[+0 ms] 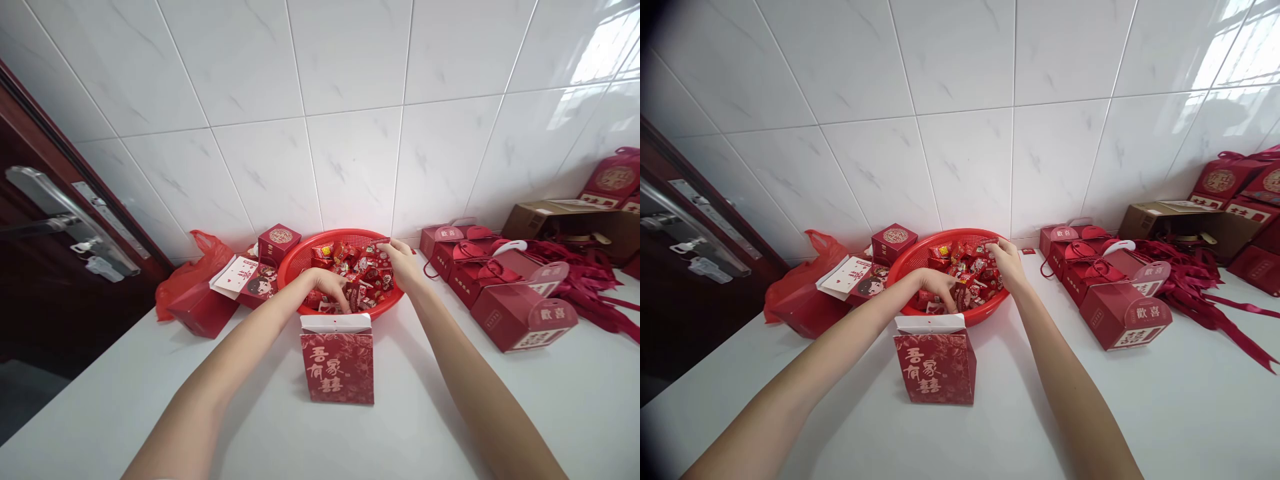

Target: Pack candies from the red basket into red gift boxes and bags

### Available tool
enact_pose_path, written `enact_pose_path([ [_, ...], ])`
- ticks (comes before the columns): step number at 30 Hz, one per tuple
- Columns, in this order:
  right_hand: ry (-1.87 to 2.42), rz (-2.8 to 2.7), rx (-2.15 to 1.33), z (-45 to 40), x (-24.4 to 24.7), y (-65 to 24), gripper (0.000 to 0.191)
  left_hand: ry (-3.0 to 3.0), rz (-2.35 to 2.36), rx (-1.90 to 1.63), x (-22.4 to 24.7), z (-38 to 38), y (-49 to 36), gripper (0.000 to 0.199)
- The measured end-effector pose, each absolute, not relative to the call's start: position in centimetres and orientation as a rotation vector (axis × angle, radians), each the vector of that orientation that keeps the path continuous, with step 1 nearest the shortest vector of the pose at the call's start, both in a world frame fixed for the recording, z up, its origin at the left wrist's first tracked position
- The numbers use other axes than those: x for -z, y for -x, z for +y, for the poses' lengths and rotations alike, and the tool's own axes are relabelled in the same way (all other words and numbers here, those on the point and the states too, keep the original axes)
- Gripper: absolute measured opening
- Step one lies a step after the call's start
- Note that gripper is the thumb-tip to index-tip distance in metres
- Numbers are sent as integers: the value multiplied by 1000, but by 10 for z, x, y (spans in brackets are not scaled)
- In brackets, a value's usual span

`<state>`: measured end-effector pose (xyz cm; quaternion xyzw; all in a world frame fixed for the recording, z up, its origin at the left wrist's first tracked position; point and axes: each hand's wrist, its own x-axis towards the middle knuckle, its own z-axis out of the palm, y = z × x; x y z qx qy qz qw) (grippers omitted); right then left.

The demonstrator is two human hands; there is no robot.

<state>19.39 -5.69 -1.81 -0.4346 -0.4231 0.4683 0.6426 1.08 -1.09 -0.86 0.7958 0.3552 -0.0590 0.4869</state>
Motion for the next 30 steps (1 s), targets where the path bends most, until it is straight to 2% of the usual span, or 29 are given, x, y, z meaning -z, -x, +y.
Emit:
enact_pose_path([
  [3,981,-958,-1059,-58,17,-193,18,-1845,757,261,7,-8,-11,35],
  [6,956,-965,-1052,-59,16,-192,17,-1824,802,27,6,-3,-9,28],
  [11,946,-956,-1064,-59,16,-193,18,-1660,992,-361,5,5,-5,33],
  [21,969,-995,-1060,-57,18,-195,18,-1616,1169,-665,4,5,-7,20],
  [30,905,-1084,-1101,-61,19,-196,24,-1604,865,-944,3,4,-7,43],
])
